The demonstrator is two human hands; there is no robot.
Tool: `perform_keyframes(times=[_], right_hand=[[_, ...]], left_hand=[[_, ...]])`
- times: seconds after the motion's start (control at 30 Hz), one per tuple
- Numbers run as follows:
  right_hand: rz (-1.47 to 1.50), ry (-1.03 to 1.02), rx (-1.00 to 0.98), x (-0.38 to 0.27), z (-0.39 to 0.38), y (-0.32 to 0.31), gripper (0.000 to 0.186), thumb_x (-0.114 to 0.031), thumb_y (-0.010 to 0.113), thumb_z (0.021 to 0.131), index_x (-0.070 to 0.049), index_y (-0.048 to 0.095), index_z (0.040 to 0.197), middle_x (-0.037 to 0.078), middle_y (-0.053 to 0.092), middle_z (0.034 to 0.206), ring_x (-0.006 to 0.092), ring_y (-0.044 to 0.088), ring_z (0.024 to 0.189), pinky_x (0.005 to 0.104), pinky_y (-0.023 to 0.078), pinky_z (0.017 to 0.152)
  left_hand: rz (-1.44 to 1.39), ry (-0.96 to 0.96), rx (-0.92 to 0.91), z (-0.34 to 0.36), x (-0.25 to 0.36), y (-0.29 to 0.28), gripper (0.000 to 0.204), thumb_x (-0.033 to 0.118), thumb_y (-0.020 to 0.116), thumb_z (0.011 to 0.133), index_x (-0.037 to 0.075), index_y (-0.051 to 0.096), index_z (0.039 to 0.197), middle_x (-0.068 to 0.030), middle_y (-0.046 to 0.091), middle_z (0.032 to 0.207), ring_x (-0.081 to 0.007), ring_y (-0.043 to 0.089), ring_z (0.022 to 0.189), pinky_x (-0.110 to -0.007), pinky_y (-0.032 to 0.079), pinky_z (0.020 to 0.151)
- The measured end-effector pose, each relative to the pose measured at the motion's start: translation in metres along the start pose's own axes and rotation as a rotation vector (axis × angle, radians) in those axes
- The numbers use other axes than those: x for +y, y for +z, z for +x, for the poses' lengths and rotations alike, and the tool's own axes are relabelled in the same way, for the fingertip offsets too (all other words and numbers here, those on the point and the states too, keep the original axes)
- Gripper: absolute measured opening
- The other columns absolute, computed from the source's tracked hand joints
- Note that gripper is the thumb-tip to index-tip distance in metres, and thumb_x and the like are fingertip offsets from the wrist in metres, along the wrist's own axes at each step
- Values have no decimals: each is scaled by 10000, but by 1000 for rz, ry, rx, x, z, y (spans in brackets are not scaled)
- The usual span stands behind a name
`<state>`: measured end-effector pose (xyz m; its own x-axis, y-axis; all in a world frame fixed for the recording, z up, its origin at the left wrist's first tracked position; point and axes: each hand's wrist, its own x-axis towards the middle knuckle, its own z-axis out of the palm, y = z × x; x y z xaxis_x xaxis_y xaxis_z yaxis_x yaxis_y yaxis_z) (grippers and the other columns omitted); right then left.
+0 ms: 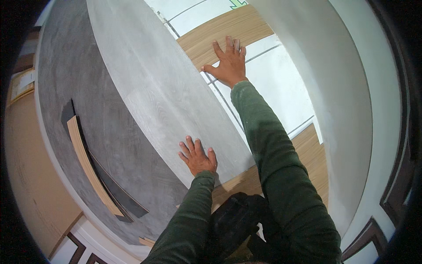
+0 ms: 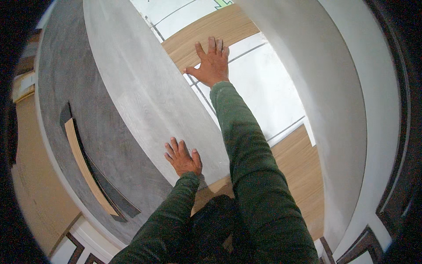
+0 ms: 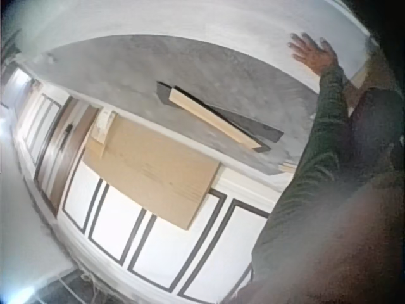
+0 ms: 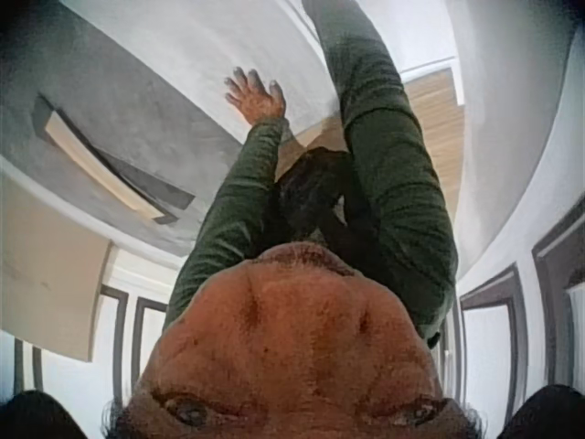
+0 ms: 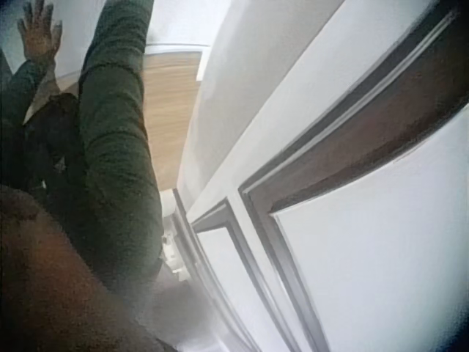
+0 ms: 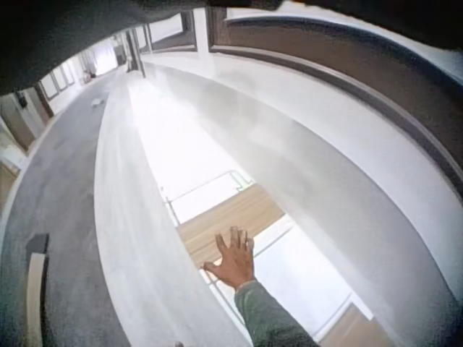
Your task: The person lays wooden-patterned floor tiles on a white surface, uses a utility knife to score a tile, snaps it by hand, and places the cut pieces in the gap to fit the floor layout.
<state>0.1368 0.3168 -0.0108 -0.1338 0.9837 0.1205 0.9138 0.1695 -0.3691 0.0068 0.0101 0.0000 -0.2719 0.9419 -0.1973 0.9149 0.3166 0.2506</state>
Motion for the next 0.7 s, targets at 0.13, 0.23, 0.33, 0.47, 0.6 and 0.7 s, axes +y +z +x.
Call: perform_keyframes(times=[0.13,0.23,0.33,0.47,0.6,0.7], right_hand=[[-7,-14,4,7,1,8,906,-702,682,739,-180,490,1454,227,292,1531,435,195,1442,579,127,1170],[-15,-45,-29,5,-1,9,851,-686,667,771,-186,505,1441,216,305,1530,424,218,1440,573,140,1173],[21,-129,27,18,-3,6,720,-627,656,828,-185,564,1388,193,332,1523,424,265,1421,572,170,1171],[41,-106,-18,14,-2,1,598,-511,693,837,-165,620,1320,184,404,1493,422,278,1423,580,175,1167],[85,-120,-15,16,-5,3,546,-441,702,826,-138,644,1275,162,413,1500,434,300,1410,597,186,1145],[68,-97,-26,14,2,-1,545,-434,714,813,-127,648,1259,159,430,1490,428,307,1408,614,177,1136]], left_hand=[[-16,6,-2,3,3,1,584,364,501,906,8,451,1365,-235,246,1582,-474,112,1480,-658,46,1154],[-15,-9,-14,-1,-2,2,585,367,506,906,16,449,1370,-229,242,1585,-470,107,1482,-657,40,1155],[-39,0,-8,-2,-3,2,590,370,507,908,32,432,1386,-222,240,1589,-466,99,1486,-658,31,1155],[-13,13,13,-4,-11,13,574,406,532,908,107,470,1394,-134,187,1630,-410,34,1509,-646,7,1169],[-38,-25,-72,-5,-9,4,565,392,517,910,53,464,1359,-160,212,1618,-444,57,1499,-654,32,1160],[-31,-6,-45,-2,-5,8,566,387,518,912,52,460,1364,-165,203,1619,-443,58,1498,-653,37,1161]])
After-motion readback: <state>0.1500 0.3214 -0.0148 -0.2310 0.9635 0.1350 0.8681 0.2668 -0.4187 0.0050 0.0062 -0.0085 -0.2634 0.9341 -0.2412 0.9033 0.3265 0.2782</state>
